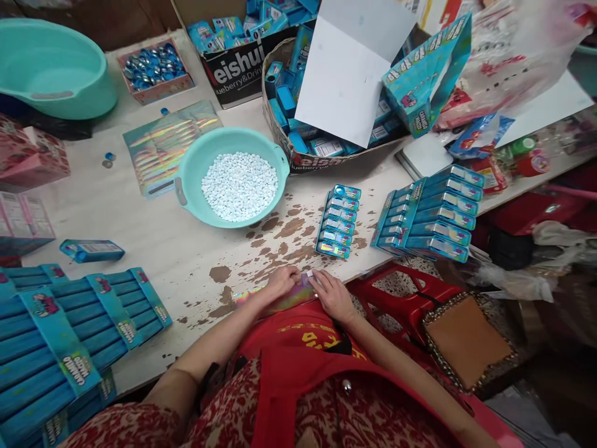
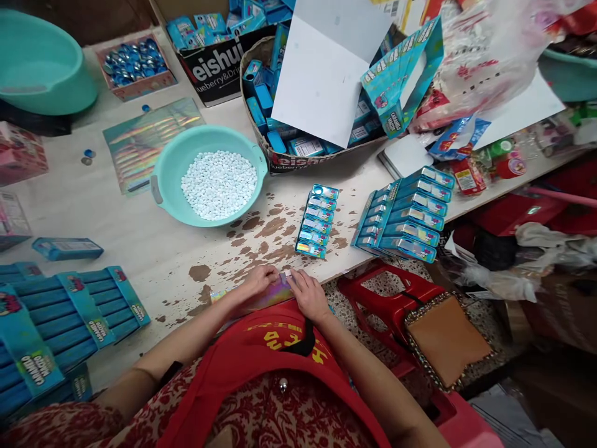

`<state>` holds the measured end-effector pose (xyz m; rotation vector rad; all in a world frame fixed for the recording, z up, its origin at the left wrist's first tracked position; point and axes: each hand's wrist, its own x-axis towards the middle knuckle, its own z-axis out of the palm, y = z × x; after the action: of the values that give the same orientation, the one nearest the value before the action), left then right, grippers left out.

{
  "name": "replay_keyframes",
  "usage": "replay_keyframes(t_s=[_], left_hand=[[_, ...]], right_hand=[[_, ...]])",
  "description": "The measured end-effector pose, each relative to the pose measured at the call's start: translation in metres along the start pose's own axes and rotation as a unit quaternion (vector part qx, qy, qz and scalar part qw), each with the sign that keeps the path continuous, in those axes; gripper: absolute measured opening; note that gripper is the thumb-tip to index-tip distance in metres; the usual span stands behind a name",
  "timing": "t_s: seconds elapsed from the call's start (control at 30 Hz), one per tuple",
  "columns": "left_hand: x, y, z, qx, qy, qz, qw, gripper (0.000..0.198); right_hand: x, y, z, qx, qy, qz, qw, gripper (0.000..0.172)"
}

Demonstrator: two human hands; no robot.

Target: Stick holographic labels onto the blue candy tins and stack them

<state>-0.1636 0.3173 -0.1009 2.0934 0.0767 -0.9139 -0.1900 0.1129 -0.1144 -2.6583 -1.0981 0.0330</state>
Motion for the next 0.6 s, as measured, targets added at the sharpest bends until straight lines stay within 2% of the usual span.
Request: replay_keyframes(t_s=[0.17, 0.27, 0.33, 0.4, 0.47, 0.53, 0.6], left_hand=[[0.005, -0.002, 0.000, 0.010, -0.008, -0.010, 1.000, 0.024], [0.005, -0.002, 0.000, 0.058, 0.002, -0.022, 0.998, 0.025], [0.002, 0.000, -0.002, 0.076, 0.002, -0.018, 0.997, 0.025], [-0.002, 0.005, -0.007, 0.067, 0.002, -0.005, 0.998, 0.025], [-0.006, 0.015, -0.014, 0.015, 0.020, 0.023, 0.999, 0.027], [-0.006, 0.031, -0.020, -0.103, 0.044, 0.081, 0.990, 0.031], [-0.003, 0.051, -0.024, -0.248, 0.034, 0.148, 0.957, 0.037]], right_hand=[[0.004, -0.003, -0.010, 0.048, 0.025, 0.012, 0.998, 0.021], [0.009, -0.005, -0.035, 0.102, 0.003, 0.036, 0.994, 0.024], [0.014, -0.005, -0.059, 0.175, 0.008, 0.098, 0.980, 0.022], [0.020, -0.002, -0.084, 0.274, 0.039, 0.201, 0.940, 0.018], [0.028, 0.002, -0.103, 0.364, 0.076, 0.303, 0.877, 0.019], [0.037, 0.009, -0.114, 0.425, 0.108, 0.364, 0.822, 0.023], [0.046, 0.016, -0.118, 0.466, 0.132, 0.381, 0.788, 0.026]])
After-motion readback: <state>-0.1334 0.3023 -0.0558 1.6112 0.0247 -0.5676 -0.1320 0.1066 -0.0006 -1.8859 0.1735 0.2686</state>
